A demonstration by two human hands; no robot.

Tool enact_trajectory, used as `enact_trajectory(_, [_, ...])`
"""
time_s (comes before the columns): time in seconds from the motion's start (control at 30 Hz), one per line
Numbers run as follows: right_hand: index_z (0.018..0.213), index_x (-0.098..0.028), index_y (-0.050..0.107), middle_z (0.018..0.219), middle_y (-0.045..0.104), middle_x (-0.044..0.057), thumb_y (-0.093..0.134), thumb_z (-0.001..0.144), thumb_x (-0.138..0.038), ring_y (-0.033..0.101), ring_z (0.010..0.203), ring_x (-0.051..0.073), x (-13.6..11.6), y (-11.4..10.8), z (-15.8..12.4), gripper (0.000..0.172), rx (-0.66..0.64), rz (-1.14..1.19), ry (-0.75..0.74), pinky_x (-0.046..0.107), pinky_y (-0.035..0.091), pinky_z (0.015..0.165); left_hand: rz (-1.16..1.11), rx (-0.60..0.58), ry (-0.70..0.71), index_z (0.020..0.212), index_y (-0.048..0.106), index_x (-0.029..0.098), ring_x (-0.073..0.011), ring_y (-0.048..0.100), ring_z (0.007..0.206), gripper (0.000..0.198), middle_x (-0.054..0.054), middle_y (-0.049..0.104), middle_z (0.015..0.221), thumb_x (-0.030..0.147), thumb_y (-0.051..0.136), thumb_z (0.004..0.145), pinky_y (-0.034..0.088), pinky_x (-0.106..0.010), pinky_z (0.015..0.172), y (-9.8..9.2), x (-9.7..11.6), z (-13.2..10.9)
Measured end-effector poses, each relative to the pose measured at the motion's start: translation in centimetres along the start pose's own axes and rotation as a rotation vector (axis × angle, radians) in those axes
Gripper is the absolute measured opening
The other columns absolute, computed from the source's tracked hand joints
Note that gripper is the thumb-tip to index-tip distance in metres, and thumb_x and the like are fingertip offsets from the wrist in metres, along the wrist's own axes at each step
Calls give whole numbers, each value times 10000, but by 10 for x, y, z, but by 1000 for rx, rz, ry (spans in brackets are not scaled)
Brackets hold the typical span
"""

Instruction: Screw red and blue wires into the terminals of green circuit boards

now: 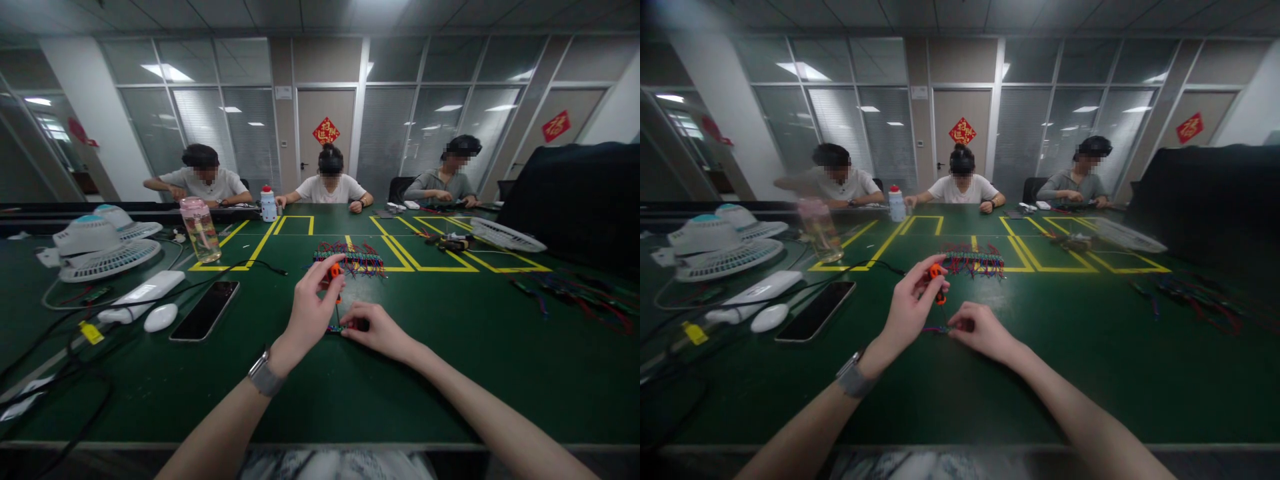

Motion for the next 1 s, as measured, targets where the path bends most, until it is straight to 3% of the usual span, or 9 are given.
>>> enact_trajectory(0.2, [864, -138, 742, 806, 634, 44, 721, 774, -166, 582, 677, 143, -1, 0, 1, 97, -11, 6, -4, 256, 466, 638, -35, -13, 12, 1279, 555, 259, -160, 660, 950, 325, -69, 595, 1193, 246, 468, 966, 579, -253, 765, 0, 3, -1])
enact_trajectory(0.47, [854, -143, 736, 797, 633, 38, 726, 768, -165, 578, 667, 138, -1, 0, 0, 89, -10, 9, -13, 254, 462, 632, 81, 39, 69, 1106, 654, 250, -132, 608, 861, 224, -28, 583, 995, 246, 612, 886, 545, -202, 686, -3, 5, 1])
enact_trajectory(0.67, [859, -156, 735, 784, 635, 32, 729, 773, -196, 581, 674, 141, 1, 0, 1, 95, -6, 7, -28, 258, 466, 639, -6, -1, 24, 1286, 561, 251, -138, 645, 892, 330, -62, 616, 1113, 262, 465, 970, 560, -233, 735, -1, 6, -1])
enact_trajectory(0.87, [882, -143, 736, 799, 628, 41, 738, 773, -208, 574, 674, 143, 1, 0, 1, 127, -10, 16, -20, 262, 466, 636, 61, 47, 68, 1151, 654, 256, -142, 629, 892, 248, -38, 620, 1016, 256, 576, 915, 549, -225, 746, -3, 7, -1])
enact_trajectory(1.0, [878, -139, 736, 792, 621, 37, 738, 773, -201, 568, 664, 138, 0, 0, 1, 122, -11, 20, -21, 256, 463, 630, -28, 13, 42, 1277, 577, 263, -139, 639, 907, 329, -62, 607, 1147, 259, 484, 961, 567, -245, 764, -1, 7, 0])
Point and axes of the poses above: each hand's wrist, its own z-axis towards the middle knuckle, its own y-axis out of the palm, x = y × z, the point moved 3 cm from there along z, towards the middle knuckle
